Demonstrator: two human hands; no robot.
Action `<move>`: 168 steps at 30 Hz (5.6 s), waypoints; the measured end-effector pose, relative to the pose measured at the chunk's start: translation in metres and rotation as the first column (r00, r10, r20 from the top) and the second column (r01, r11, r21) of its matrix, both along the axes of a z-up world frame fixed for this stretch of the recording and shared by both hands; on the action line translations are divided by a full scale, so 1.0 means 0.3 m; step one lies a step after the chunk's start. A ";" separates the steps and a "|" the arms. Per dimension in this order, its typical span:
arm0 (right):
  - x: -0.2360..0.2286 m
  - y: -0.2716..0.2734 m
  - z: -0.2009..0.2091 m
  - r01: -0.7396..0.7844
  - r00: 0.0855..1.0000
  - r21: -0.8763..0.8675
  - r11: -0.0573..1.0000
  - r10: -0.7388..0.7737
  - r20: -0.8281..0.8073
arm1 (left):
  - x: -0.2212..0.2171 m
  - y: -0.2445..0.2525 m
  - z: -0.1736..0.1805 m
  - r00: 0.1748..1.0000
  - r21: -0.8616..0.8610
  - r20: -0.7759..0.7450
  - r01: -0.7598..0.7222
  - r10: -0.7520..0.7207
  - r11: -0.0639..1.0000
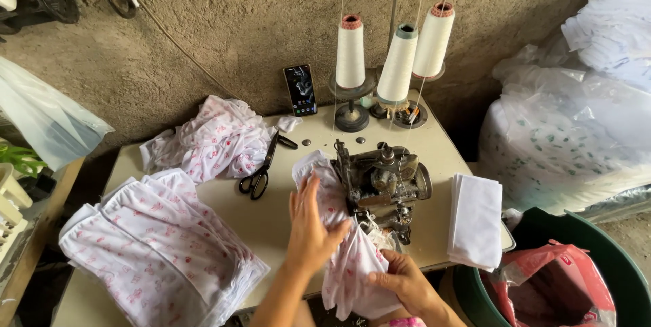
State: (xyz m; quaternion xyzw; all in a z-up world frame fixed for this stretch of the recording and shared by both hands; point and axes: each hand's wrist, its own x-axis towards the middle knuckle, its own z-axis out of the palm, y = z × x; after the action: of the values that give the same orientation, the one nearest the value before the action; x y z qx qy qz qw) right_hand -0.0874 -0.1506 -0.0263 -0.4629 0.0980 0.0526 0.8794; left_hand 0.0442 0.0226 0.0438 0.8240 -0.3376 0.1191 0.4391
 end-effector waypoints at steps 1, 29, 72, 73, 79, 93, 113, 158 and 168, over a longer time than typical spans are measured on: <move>-0.014 0.002 0.007 -0.029 1.000 -0.016 0.999 0.029 0.008 | -0.035 -0.010 -0.022 0.935 -0.193 0.307 -0.120 0.176 0.974; -0.235 0.034 0.065 -0.080 0.988 0.018 0.997 0.082 -0.131 | -0.537 0.155 -0.140 0.792 -0.328 -0.485 -0.557 0.370 0.763; -0.293 -0.112 0.332 0.364 0.901 -0.494 0.790 -0.164 0.402 | -0.341 -0.144 -0.286 0.087 -0.683 -0.489 -0.657 -0.868 0.319; -0.292 -0.129 0.309 0.403 0.886 -0.418 0.814 -0.231 0.403 | -0.301 -0.133 -0.314 0.331 -0.675 -0.652 -0.664 -0.682 0.323; -0.276 -0.155 -0.011 0.125 0.983 -0.171 0.977 -0.099 0.155 | -0.153 0.134 -0.114 0.808 -0.425 -0.438 -0.573 0.395 0.700; -0.276 -0.138 -0.203 -0.119 0.992 0.277 0.953 0.129 -0.018 | -0.287 -0.012 -0.239 0.279 -0.739 -0.468 -0.644 -0.839 0.198; -0.318 -0.324 -0.189 -0.073 0.976 -0.056 0.996 0.083 0.203 | -0.264 -0.143 -0.079 0.927 0.051 0.141 -0.357 0.347 0.933; -0.015 0.107 -0.010 0.265 0.960 0.024 0.964 -0.261 -0.100 | -0.043 -0.007 -0.104 0.953 -0.008 0.241 0.190 -0.183 0.982; 0.053 0.128 0.028 0.383 0.899 -0.073 0.921 -0.353 0.260 | 0.153 -0.021 -0.074 0.994 -0.105 -0.080 0.062 -0.071 0.993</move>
State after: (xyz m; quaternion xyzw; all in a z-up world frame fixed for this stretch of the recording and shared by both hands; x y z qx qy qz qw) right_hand -0.0715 -0.1122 -0.0179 -0.4918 0.0789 -0.1776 0.8487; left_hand 0.0900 0.0164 0.0215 0.7931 -0.3396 0.0868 0.4982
